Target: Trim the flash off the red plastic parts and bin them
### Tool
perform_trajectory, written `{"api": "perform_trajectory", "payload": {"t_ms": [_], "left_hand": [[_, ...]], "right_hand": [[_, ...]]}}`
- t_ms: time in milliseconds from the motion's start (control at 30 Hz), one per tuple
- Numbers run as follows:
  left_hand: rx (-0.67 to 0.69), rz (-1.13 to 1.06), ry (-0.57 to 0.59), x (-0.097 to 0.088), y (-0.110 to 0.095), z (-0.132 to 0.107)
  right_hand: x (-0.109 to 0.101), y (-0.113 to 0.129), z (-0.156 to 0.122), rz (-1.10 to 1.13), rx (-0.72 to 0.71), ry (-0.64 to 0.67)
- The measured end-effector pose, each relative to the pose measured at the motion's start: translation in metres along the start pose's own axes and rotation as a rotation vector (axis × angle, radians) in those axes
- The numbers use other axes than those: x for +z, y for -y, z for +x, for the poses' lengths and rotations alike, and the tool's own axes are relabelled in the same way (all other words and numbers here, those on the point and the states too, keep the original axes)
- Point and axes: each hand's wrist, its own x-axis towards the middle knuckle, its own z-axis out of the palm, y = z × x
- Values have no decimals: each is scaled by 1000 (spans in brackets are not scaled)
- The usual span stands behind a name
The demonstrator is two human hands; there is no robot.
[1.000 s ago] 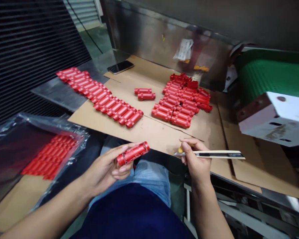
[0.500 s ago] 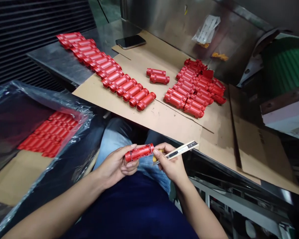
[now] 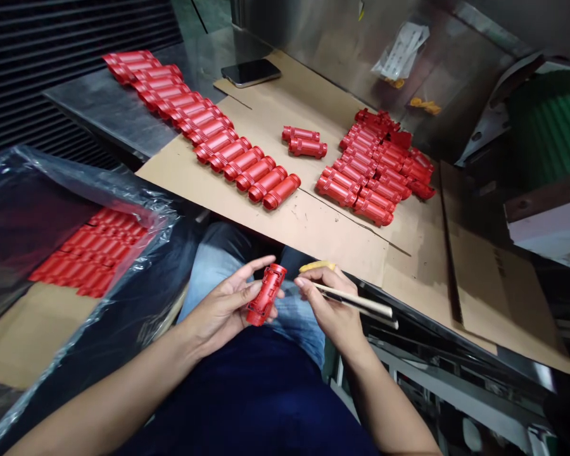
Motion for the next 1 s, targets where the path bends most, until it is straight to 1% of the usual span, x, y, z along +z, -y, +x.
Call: {"api": "perform_trajectory", "payload": {"t_ms": [33,100,167,233,400,567,700,867,933,1000], "left_hand": [[35,2,-22,-1,-1,0],[91,9,-71,-2,-3,2],[145,1,-126,-3,-5,5],[188,-9,-171,-2,-5,7],[227,8,-204,4,-4,10],[267,35,-213,8,-6,9],[274,26,-215,8,-6,10],[277,20,-213,7,-6,11],[279,28,-211,7,-6,10],[281,42,-212,8,-6,10]], "right_hand": [[-3,3,-3,-45,-81,-1],[-8,7,-10,-54,-223,33],[-8,9,-17,3,-342,82],[-5,8,-23,75,-424,105],[12,4,-22,171,-489,115],[25,4,-12,173,-618,90],[25,6,-9,132,-647,67],[19,11,-9,48,-599,-39],[19,13,-10,17,-614,-25],[20,13,-11,25,-643,19]]}}
